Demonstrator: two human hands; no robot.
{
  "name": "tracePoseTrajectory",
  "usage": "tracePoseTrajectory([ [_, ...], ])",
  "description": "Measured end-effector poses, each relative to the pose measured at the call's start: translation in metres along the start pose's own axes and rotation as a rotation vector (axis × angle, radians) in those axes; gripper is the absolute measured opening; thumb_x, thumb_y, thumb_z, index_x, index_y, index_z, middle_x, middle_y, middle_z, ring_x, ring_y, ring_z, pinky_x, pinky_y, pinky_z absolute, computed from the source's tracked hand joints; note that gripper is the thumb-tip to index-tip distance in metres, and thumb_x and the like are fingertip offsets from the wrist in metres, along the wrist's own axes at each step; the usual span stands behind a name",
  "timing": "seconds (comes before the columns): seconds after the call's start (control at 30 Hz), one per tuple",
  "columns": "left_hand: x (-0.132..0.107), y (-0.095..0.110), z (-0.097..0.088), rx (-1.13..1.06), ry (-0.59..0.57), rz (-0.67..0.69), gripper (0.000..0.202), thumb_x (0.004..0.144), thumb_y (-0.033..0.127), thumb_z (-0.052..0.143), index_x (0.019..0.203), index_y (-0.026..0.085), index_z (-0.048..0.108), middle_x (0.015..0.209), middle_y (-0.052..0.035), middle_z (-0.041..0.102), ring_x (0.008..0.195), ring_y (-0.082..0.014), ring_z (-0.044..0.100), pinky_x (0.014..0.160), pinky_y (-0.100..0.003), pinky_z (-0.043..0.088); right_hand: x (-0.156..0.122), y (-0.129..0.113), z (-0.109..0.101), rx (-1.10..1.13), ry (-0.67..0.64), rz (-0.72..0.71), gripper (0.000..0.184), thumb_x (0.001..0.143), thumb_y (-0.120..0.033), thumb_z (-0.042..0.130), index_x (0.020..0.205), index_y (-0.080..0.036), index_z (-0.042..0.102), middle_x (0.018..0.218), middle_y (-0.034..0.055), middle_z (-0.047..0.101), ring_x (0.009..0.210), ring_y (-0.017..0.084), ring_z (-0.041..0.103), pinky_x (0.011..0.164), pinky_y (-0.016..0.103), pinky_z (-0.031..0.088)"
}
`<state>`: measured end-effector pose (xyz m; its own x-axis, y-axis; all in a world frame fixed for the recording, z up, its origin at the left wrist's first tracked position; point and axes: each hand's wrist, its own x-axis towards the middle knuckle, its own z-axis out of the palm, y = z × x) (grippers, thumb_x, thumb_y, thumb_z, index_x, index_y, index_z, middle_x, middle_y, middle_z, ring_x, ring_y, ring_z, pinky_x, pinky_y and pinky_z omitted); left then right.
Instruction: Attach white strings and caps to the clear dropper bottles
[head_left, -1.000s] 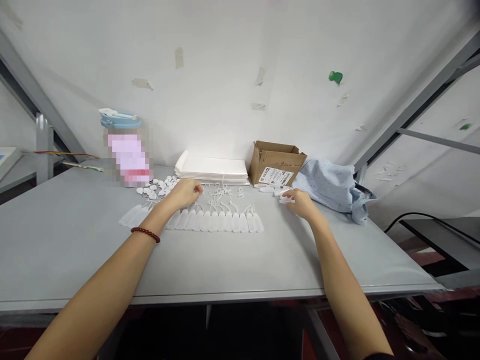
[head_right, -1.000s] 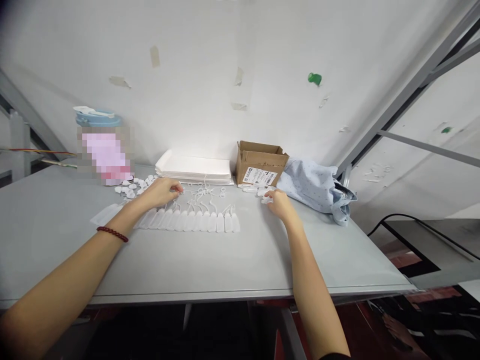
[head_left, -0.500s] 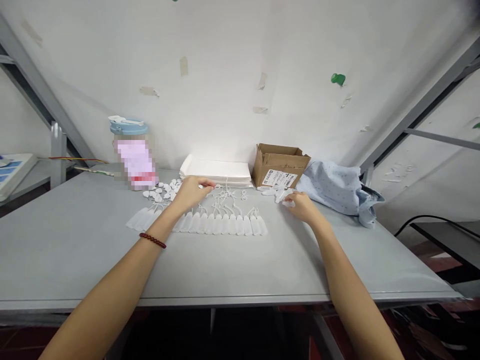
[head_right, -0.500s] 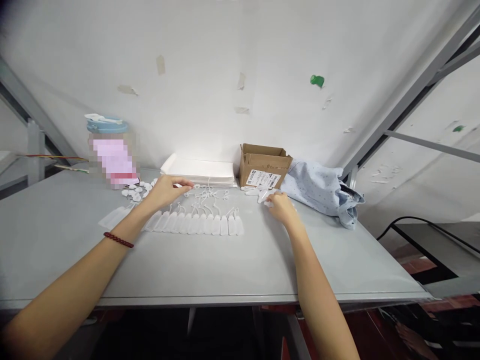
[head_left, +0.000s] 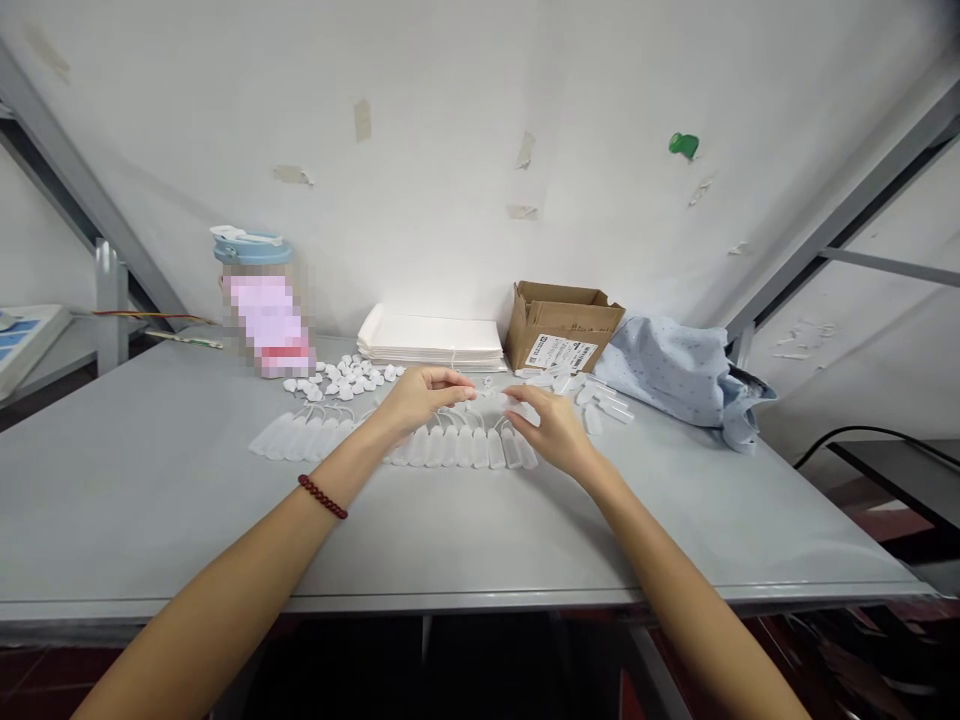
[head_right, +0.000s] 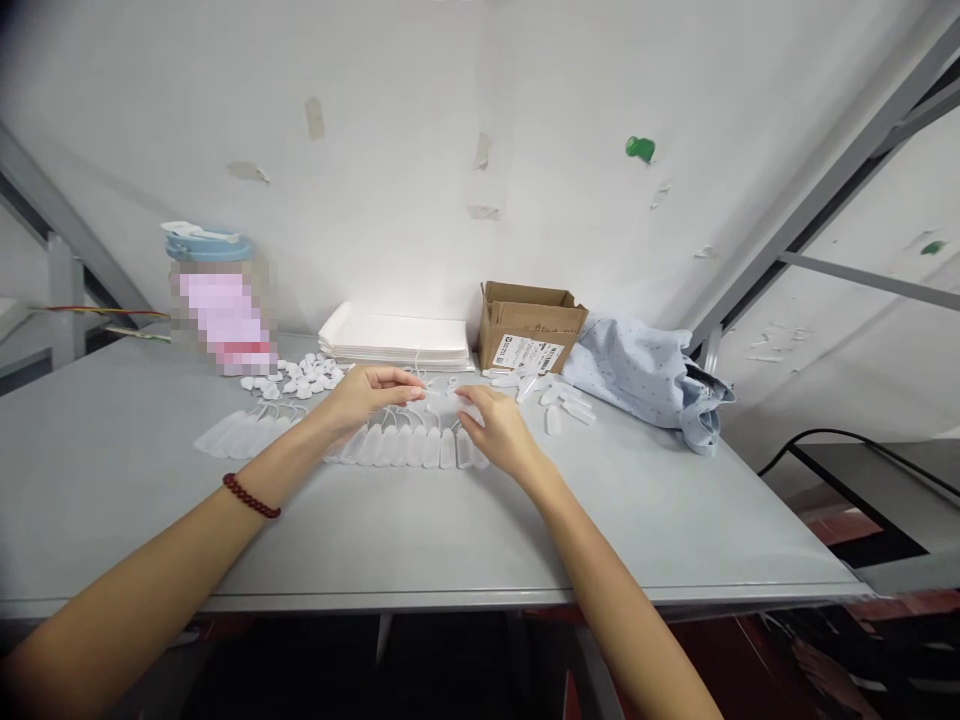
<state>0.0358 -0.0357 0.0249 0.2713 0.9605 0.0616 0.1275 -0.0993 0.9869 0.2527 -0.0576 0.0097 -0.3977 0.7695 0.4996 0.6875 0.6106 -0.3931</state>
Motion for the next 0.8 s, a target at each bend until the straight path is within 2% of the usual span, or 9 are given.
tracePoseTrajectory([
  [0.27,-0.0004,-0.0021,0.0057,-0.137,-0.026,-0.028,0.024,0.065,0.033,0.076,0.081,0.017,0.072,0.078,-0.0051,0.070,0.079,-0.0171,0.063,0.079,-0.034,0.047,-0.0013,-0.0068,0.0065,-0.052,0.003,-0.012,0.025,0.087,-0.021,0.052,0.112,-0.022,0.058,0.104,0.0089,0.069,0.095,0.025,0.065,0.083,0.042,0.049],
  [0.5,-0.0031,-0.0020,0.0072,-0.127,-0.055,-0.033,0.021,0.068,0.033,0.074,0.080,0.017,0.072,0.083,-0.0057,0.071,0.081,-0.0170,0.061,0.079,-0.034,0.046,-0.0029,-0.0087,0.0075,-0.025,-0.015,-0.032,0.043,0.089,-0.018,0.050,0.131,-0.026,0.046,0.110,0.0071,0.068,0.101,0.024,0.063,0.087,0.042,0.049],
  [0.6,-0.0032,-0.0044,0.0077,-0.106,-0.070,-0.015,0.021,0.069,0.035,0.073,0.082,0.018,0.072,0.086,-0.0061,0.071,0.083,-0.0176,0.061,0.080,-0.033,0.047,-0.0030,-0.0107,0.0065,-0.028,-0.009,-0.056,0.037,0.090,-0.020,0.048,0.126,-0.028,0.052,0.112,0.0058,0.068,0.098,0.024,0.064,0.086,0.041,0.049],
  [0.7,-0.0033,-0.0055,0.0085,-0.089,-0.071,-0.013,0.024,0.068,0.037,0.074,0.083,0.019,0.072,0.085,-0.0052,0.070,0.083,-0.0171,0.061,0.078,-0.032,0.047,-0.0027,-0.0111,0.0067,-0.018,0.010,-0.062,0.030,0.090,-0.021,0.049,0.119,-0.026,0.058,0.108,0.0065,0.070,0.097,0.024,0.065,0.084,0.040,0.050],
  [0.8,-0.0049,-0.0036,0.0105,-0.060,-0.074,-0.018,0.027,0.067,0.039,0.075,0.086,0.020,0.072,0.085,-0.0037,0.070,0.081,-0.0166,0.061,0.077,-0.032,0.046,-0.0027,-0.0122,0.0077,0.027,0.026,-0.052,0.030,0.089,-0.022,0.051,0.117,-0.026,0.059,0.107,0.0062,0.070,0.096,0.023,0.065,0.084,0.040,0.051],
])
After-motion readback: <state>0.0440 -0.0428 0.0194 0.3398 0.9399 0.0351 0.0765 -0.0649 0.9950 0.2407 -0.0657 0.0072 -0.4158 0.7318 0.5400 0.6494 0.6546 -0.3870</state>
